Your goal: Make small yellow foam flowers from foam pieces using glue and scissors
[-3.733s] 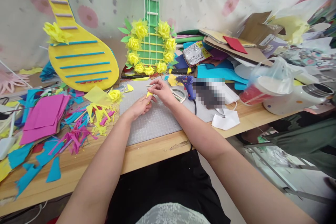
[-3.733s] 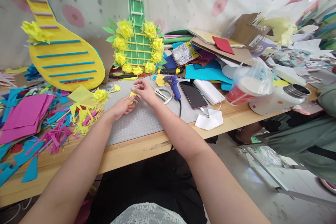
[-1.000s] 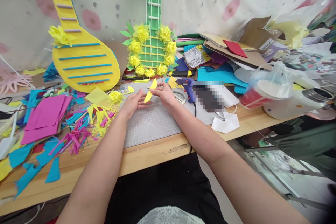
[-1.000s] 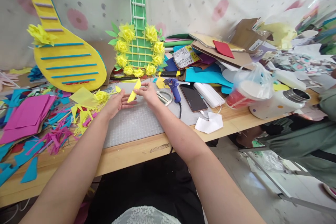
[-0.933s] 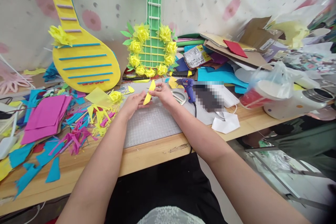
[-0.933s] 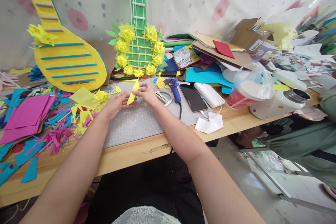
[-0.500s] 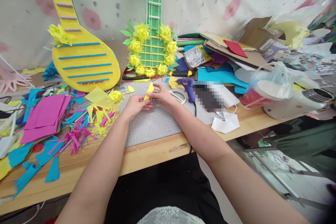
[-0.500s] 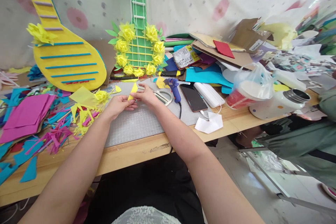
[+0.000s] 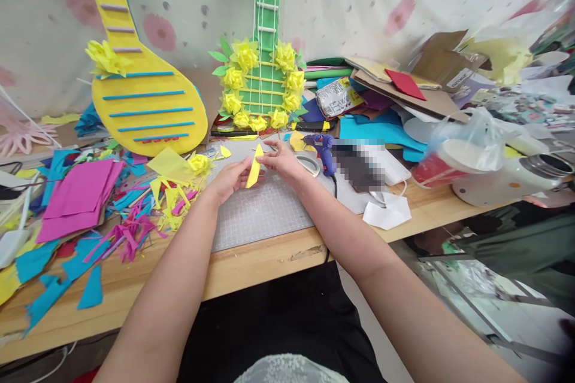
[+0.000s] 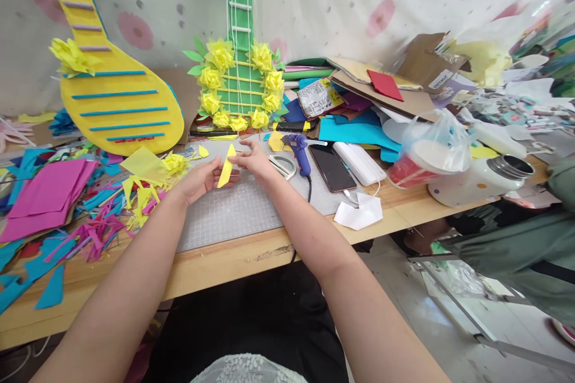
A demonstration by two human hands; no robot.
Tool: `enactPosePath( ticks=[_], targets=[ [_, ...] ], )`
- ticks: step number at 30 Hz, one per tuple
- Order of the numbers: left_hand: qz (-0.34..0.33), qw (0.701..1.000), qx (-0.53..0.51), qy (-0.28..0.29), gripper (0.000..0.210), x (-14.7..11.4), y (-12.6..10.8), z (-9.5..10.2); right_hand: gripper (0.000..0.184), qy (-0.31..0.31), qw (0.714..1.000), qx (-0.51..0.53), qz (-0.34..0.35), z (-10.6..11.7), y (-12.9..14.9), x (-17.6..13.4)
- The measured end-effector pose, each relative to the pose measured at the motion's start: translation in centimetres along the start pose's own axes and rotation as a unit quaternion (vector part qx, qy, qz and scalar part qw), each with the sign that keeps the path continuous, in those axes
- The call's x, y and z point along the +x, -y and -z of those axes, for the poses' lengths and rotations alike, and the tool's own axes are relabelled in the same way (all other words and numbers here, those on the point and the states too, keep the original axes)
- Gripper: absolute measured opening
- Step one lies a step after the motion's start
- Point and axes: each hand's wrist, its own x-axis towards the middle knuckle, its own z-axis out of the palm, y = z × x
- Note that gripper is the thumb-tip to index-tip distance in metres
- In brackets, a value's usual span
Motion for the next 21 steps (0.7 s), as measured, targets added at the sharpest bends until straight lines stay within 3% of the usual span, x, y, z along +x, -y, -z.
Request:
enactPosePath(
  ticks=[7, 12, 21],
  targets=[
    [0.029, 0.998, -0.053, 0.031, 0.012, -0.4, 0.2, -1.2, 0.064, 0.044, 0.999, 0.022, -0.002, -0.2, 0.1, -0.3],
    [0.041, 0.996, -0.06, 0.048, 0.014, -0.2, 0.5, -1.1, 0.064, 0.053, 0.998, 0.02, -0.006, -0.1, -0.2, -0.2],
    [0.069, 0.995, -0.074, 0.022, 0.011, -0.2, 0.3, -1.2, 0.063, 0.053, 0.998, 0.016, 0.014, -0.2, -0.5, -0.2]
  ],
)
